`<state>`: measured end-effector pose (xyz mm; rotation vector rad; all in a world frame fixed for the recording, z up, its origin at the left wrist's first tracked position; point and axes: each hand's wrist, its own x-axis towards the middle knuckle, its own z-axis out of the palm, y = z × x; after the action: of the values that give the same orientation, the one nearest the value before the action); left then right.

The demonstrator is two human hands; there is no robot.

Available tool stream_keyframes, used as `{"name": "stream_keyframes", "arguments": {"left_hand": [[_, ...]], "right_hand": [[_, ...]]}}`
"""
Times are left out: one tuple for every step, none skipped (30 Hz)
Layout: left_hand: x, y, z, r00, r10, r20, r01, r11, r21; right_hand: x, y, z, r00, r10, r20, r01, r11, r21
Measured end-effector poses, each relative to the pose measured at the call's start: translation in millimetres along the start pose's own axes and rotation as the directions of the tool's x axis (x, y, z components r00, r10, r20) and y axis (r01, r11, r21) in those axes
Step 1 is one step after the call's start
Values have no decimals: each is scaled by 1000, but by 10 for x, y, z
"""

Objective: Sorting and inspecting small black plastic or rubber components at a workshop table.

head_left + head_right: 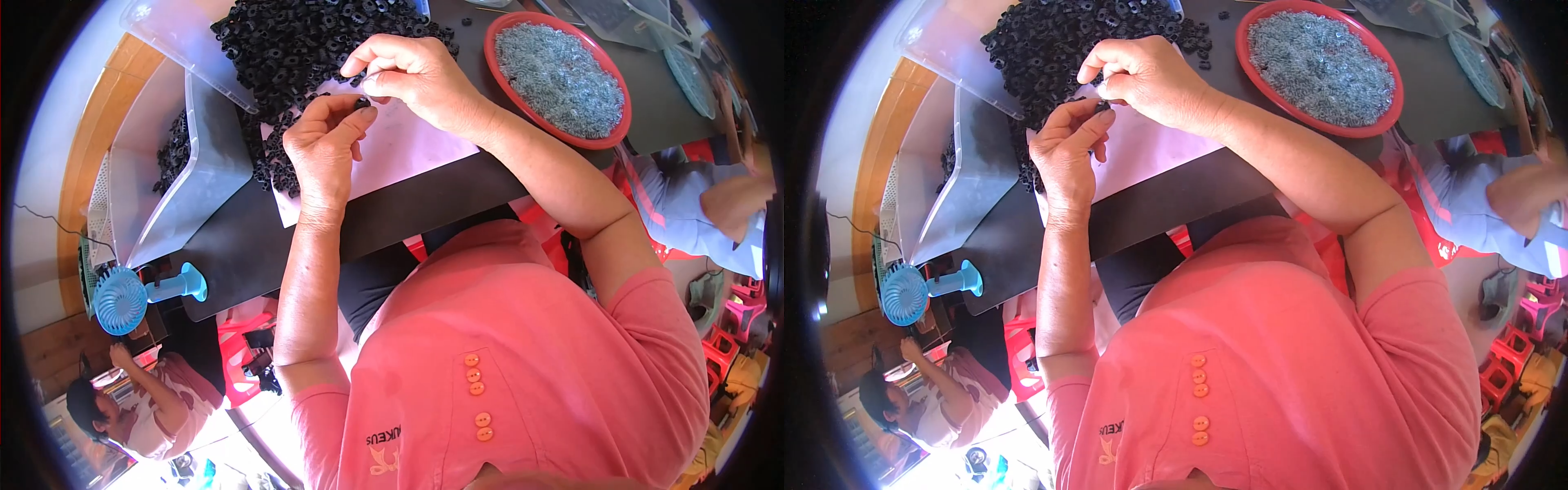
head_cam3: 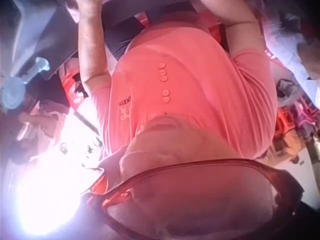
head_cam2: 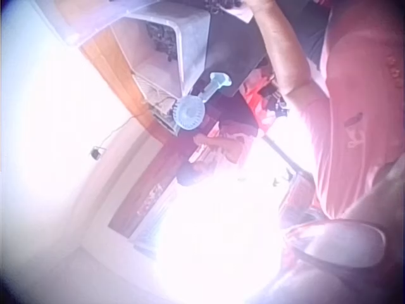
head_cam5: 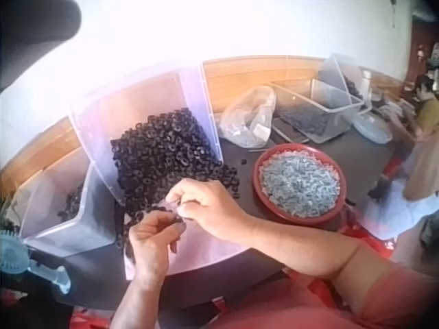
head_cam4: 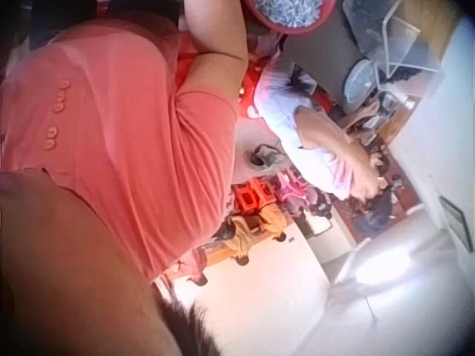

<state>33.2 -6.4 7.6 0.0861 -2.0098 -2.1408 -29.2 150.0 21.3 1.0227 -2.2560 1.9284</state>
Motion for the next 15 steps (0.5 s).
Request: {"name": "stream_keyframes", "arguments": {"left_hand": [[-2, -6, -2, 1000, 14, 6, -14, 1000, 24], [-3, -13, 0, 1000, 27, 11, -27, 998, 48], [-5, -15, 2, 1000, 26, 10, -27, 999, 47], [-6, -17, 4, 999, 37, 10, -37, 997, 62], [-13, -19, 0, 999, 46, 9, -47, 996, 78], [-12, -22, -6, 999, 44, 8, -44, 996, 78], [-5, -26, -14, 998, 55, 4, -56, 994, 90], [-1, -23, -21, 998, 68, 1, -68, 993, 102], [-3, -15, -26, 998, 67, -2, -66, 993, 101], [-7, -2, -31, 999, 51, -9, -50, 996, 68], [-4, 14, -35, 999, 37, -16, -36, 999, 36], [-1, 30, -34, 999, 38, -19, -37, 999, 35], [1, 46, -30, 999, 35, -26, -34, 999, 9], [-1, 50, -31, 999, 31, -34, -31, 999, -17], [11, 46, -50, 999, 31, -38, -32, 999, -19]], "right_hand": [[1, 1, -3, 1000, 5, 7, -5, 1000, -21], [2, 5, -4, 1000, 6, 8, -6, 1000, -22], [4, 9, -3, 1000, 7, 13, -6, 999, -35], [4, 13, -2, 1000, 7, 18, -7, 999, -47], [0, 11, 4, 1000, 9, 20, -8, 999, -47], [-2, 4, 8, 999, 1, 41, 1, 999, -49], [-6, 0, 14, 998, -8, 63, 11, 999, -51], [-10, -9, 22, 998, -7, 65, 10, 999, -51], [-17, -19, 34, 998, 22, 58, -22, 1000, 8], [-21, -25, 43, 997, 50, 53, -54, 996, 67], [-17, -19, 50, 997, 50, 56, -53, 996, 67], [-15, -5, 57, 999, 38, 37, -41, 997, 59], [-12, 6, 63, 999, 27, 19, -28, 998, 50], [-15, 14, 72, 999, 26, 23, -28, 998, 49], [-18, 21, 80, 999, -12, 37, 11, 1000, 19]]}}
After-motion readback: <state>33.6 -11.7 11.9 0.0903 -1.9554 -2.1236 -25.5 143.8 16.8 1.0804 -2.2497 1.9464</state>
